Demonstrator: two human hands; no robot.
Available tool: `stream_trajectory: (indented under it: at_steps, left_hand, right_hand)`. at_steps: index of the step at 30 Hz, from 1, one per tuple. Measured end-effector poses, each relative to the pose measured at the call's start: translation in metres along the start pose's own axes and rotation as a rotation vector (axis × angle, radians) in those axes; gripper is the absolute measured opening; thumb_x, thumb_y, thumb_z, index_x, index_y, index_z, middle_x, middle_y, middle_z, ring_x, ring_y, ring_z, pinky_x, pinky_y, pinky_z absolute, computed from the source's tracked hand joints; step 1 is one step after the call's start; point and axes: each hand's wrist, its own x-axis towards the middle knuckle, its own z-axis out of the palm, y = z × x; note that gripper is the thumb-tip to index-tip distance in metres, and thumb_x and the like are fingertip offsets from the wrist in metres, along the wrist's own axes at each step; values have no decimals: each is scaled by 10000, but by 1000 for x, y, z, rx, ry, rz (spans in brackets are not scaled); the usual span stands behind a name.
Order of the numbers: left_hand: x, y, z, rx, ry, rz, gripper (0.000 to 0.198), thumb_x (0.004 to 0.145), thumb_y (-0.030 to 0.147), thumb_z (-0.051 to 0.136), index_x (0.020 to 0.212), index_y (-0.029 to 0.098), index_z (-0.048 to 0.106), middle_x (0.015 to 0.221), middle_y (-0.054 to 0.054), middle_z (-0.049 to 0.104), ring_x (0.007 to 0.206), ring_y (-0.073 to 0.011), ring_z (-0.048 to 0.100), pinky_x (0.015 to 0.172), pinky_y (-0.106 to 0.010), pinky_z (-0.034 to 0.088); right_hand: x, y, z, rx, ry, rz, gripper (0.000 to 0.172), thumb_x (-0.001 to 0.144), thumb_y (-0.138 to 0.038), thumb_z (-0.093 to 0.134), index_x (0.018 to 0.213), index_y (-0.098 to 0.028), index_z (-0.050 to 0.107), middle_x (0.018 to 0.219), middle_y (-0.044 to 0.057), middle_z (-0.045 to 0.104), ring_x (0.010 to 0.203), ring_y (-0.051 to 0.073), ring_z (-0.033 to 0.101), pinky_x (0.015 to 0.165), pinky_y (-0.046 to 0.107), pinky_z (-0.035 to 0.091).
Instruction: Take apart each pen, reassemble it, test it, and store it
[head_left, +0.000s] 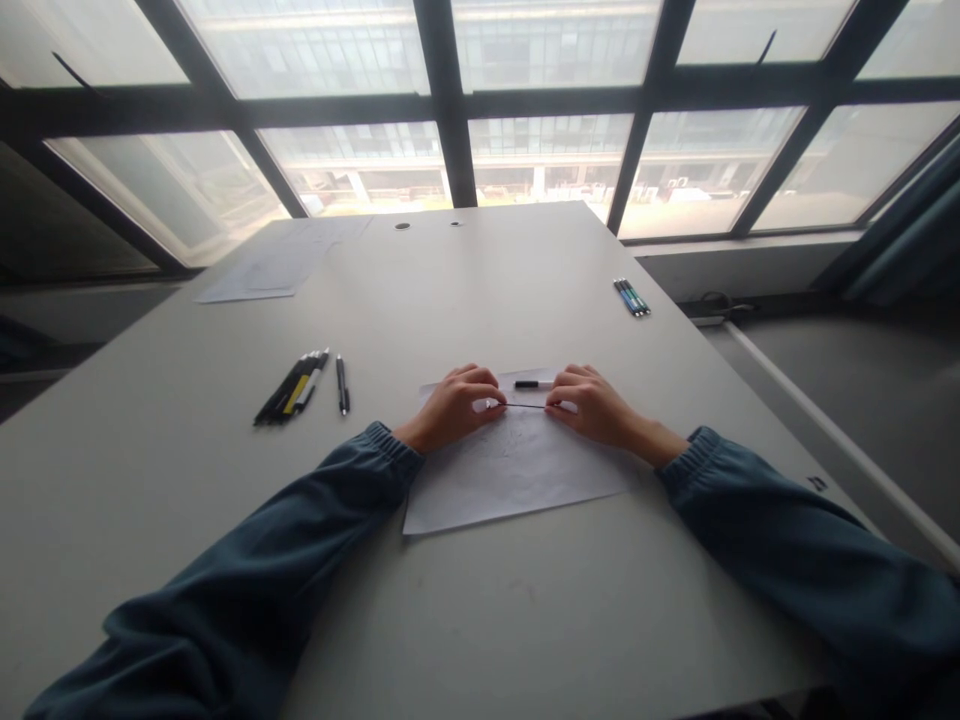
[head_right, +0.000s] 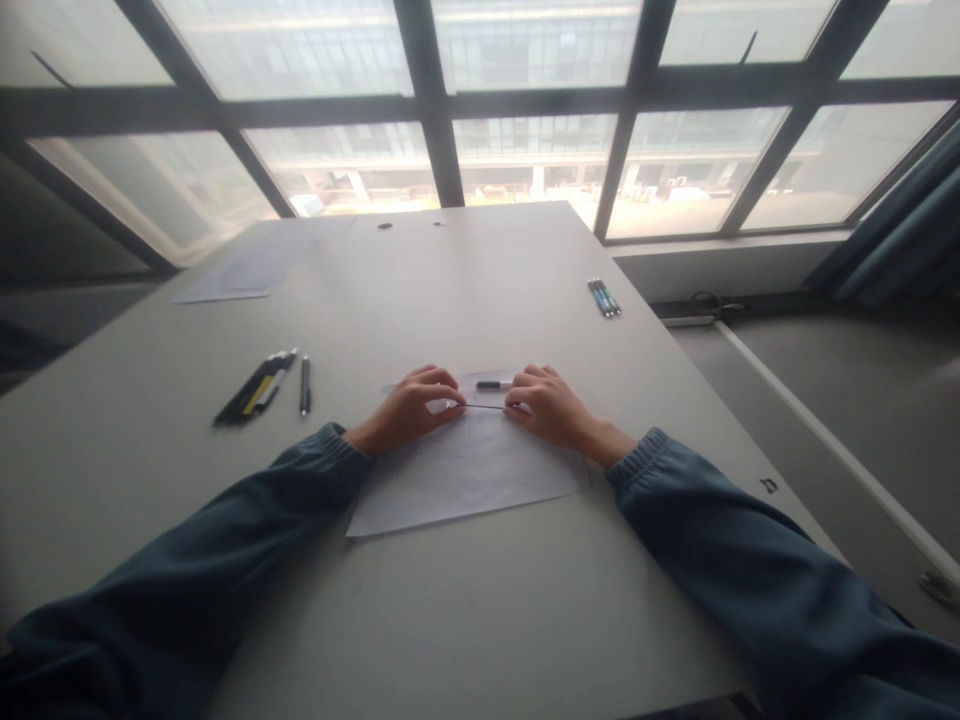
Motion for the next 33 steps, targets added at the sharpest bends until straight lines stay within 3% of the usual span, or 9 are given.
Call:
stream_trajectory:
  at_steps: [12,22,27,33]
  left_hand:
    - [-2,-5,1,42,36,-20,124,917,311,663,886,240,760,929,-44,694,882,-183,603,850,-352,491]
    - [0,-4,0,12,-20,-22,156,912,375,681,919,257,782,933,-53,700,878,-187,609,838,-340,496]
    - [1,-3,-2,-10,70,-36,306,1009,377,518,946,208,766,910,-69,712,880,-189,613,833,-343,490]
    - [0,-4,-2,-49,208,-108,391,1040,383,443,890,183,744,856,-60,708,846,-181,615,809,-338,482]
  right_hand:
    - [-20,24,-14,13,58,71,119,895,-198,662,794,-219,721,849,53,696,862,219,576,854,373,429]
    - [-19,19,-13,21,50,67,139,915,-253,654,808,-225,738,845,59,702,866,223,584,866,386,445]
    - [-17,23,-13,71,257,162,317,963,-313,571,680,-208,667,771,61,672,796,213,575,803,365,459]
    - [-14,41,-12,150,503,483,370,939,-350,547,630,-191,674,644,47,645,629,185,565,661,328,433]
